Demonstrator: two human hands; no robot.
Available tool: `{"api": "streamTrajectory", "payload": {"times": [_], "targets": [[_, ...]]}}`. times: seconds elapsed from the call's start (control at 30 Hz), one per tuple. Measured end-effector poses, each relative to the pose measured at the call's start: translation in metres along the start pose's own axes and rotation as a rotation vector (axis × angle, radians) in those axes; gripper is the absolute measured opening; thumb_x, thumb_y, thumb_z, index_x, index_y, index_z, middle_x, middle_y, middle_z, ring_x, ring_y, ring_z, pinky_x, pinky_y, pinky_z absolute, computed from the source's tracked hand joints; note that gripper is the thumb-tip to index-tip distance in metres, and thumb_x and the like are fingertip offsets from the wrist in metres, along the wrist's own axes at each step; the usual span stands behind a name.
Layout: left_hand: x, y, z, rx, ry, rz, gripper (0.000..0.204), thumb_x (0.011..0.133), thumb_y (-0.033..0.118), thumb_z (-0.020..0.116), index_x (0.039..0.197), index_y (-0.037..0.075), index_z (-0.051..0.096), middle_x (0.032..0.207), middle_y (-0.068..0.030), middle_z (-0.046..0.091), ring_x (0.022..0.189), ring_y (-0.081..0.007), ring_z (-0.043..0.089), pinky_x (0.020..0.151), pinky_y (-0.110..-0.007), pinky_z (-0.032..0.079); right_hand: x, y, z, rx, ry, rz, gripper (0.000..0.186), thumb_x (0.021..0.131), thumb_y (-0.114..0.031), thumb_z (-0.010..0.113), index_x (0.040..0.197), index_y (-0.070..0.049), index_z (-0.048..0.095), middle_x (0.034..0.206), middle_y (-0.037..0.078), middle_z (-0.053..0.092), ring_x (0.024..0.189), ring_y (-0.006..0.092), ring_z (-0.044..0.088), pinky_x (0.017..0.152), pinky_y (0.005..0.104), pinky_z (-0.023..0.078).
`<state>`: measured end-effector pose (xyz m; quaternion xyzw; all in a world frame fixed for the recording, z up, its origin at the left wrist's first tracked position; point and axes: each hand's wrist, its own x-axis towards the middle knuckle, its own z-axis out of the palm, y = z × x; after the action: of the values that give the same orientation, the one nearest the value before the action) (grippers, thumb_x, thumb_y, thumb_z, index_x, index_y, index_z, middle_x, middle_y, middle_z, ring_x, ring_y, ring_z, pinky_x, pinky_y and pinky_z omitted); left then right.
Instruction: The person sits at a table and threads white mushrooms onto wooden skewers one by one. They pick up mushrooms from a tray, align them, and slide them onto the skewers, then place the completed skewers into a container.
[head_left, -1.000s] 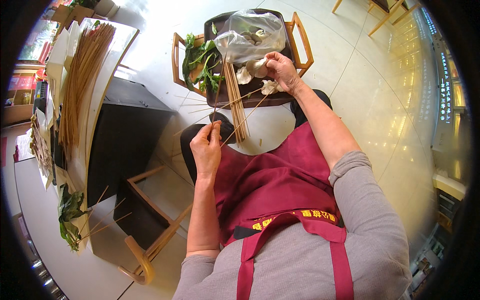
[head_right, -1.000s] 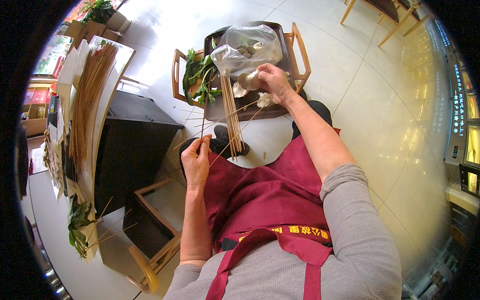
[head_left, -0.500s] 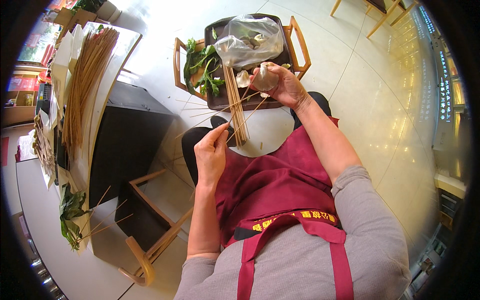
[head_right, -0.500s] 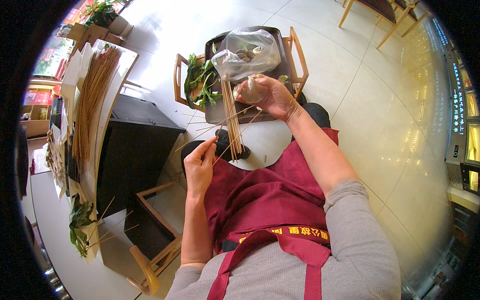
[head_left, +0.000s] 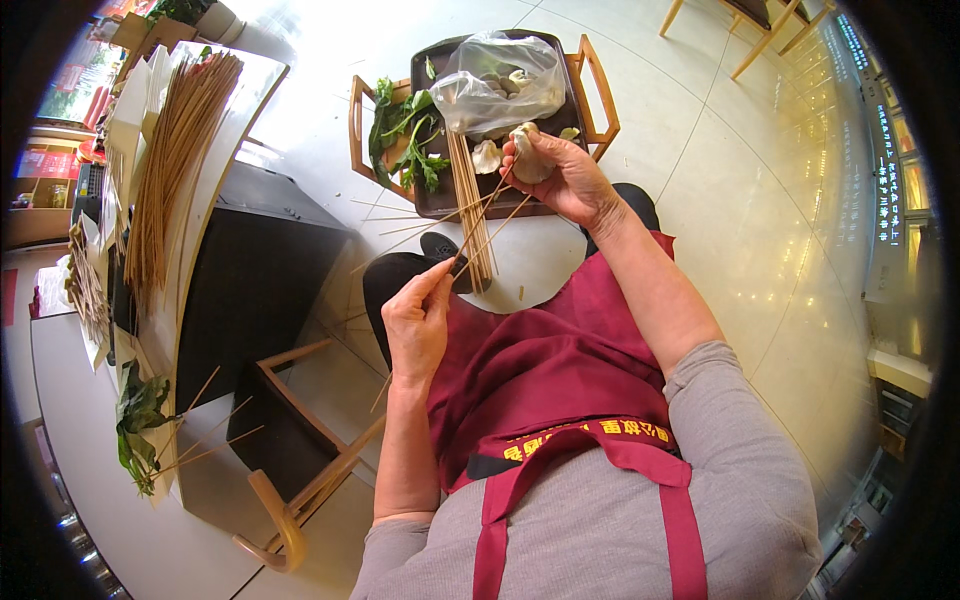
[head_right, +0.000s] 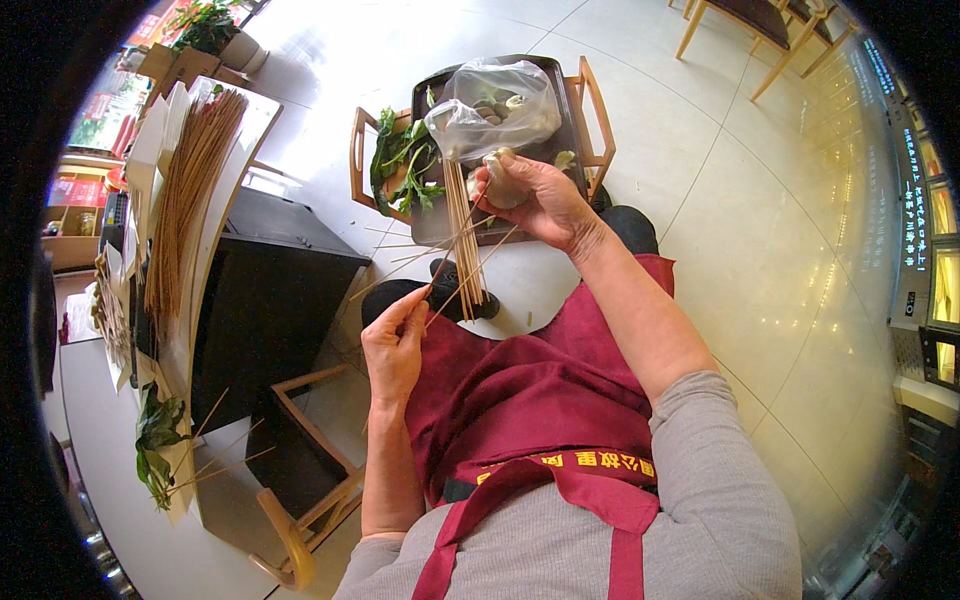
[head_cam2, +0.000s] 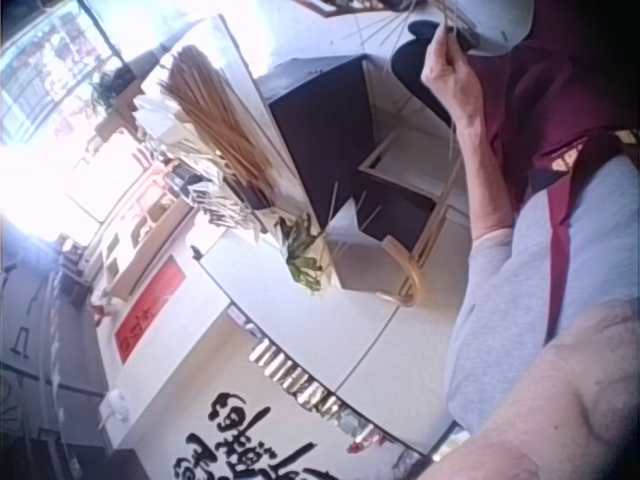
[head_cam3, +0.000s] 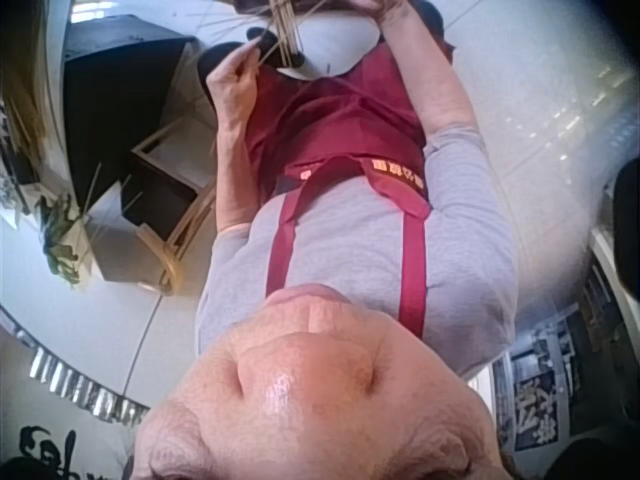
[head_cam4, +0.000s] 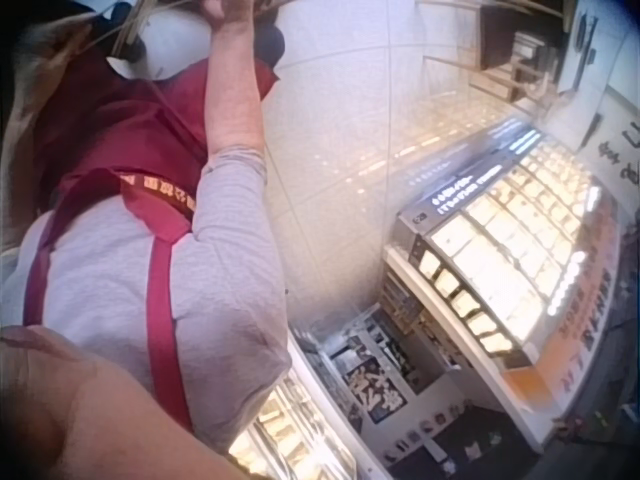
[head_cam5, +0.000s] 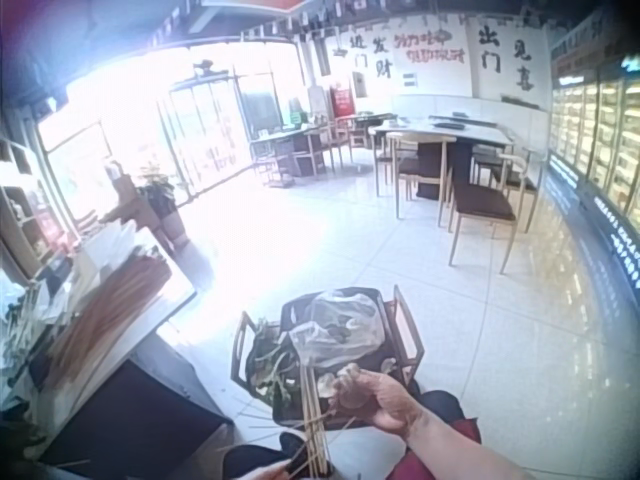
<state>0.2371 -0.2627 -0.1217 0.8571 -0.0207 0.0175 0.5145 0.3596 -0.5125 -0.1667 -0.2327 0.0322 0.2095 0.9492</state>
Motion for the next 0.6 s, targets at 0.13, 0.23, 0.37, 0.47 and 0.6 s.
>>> {"api": "streamTrajectory", "payload": {"times": [0.13, 0.23, 0.37, 0.47, 0.6], "targets": [[-0.001, 0.0, 0.0, 0.008, 0.0, -0.008, 0.022, 0.091, 0.0, 0.068, 0.113, 0.002, 0.073, 0.07, -0.0046, 0.064, 0.061, -0.0069, 0.054, 0.057, -0.024, 0.044, -0.002, 0.001, 0.002, 0.011, 0.022, 0.014, 0.028, 0.1, -0.022, 0.061, 0.115, 0.001, 0.06, 0.105, 0.01, 0.066, 0.096, 0.0204, 0.066, 0.094, 0.039, 0.058], [-0.002, 0.0, 0.0, 0.021, 0.009, -0.03, 0.021, 0.091, 0.001, 0.068, 0.111, 0.002, 0.073, 0.073, -0.007, 0.067, 0.064, -0.0077, 0.057, 0.059, -0.024, 0.046, -0.003, 0.002, 0.003, 0.016, 0.037, 0.014, 0.026, 0.1, -0.022, 0.061, 0.114, 0.0, 0.06, 0.104, 0.01, 0.065, 0.097, 0.0204, 0.065, 0.094, 0.04, 0.058], [-0.004, -0.001, 0.003, 0.024, 0.023, -0.02, 0.02, 0.092, 0.002, 0.068, 0.112, 0.002, 0.073, 0.077, -0.0051, 0.068, 0.066, -0.0069, 0.057, 0.06, -0.023, 0.045, -0.005, 0.005, 0.007, -0.02, 0.062, 0.0, 0.024, 0.099, -0.023, 0.061, 0.109, -0.001, 0.061, 0.103, 0.01, 0.064, 0.098, 0.0203, 0.064, 0.095, 0.0422, 0.058], [-0.005, -0.001, 0.007, 0.031, 0.029, -0.006, 0.021, 0.094, 0.004, 0.067, 0.114, 0.002, 0.074, 0.076, 0.0039, 0.063, 0.067, -0.0028, 0.051, 0.058, -0.02, 0.041, -0.009, 0.009, 0.008, -0.026, 0.059, -0.017, 0.024, 0.099, -0.024, 0.062, 0.106, -0.001, 0.063, 0.102, 0.01, 0.064, 0.097, 0.0197, 0.063, 0.094, 0.0421, 0.058], [-0.005, -0.001, 0.011, 0.032, 0.042, 0.011, 0.02, 0.094, 0.004, 0.068, 0.113, 0.001, 0.074, 0.079, 0.0026, 0.067, 0.069, -0.0034, 0.053, 0.061, -0.02, 0.043, -0.01, 0.013, 0.007, -0.01, 0.027, -0.021, 0.023, 0.1, -0.021, 0.061, 0.112, -0.001, 0.063, 0.103, 0.01, 0.067, 0.097, 0.0223, 0.067, 0.096, 0.0442, 0.058]]}}
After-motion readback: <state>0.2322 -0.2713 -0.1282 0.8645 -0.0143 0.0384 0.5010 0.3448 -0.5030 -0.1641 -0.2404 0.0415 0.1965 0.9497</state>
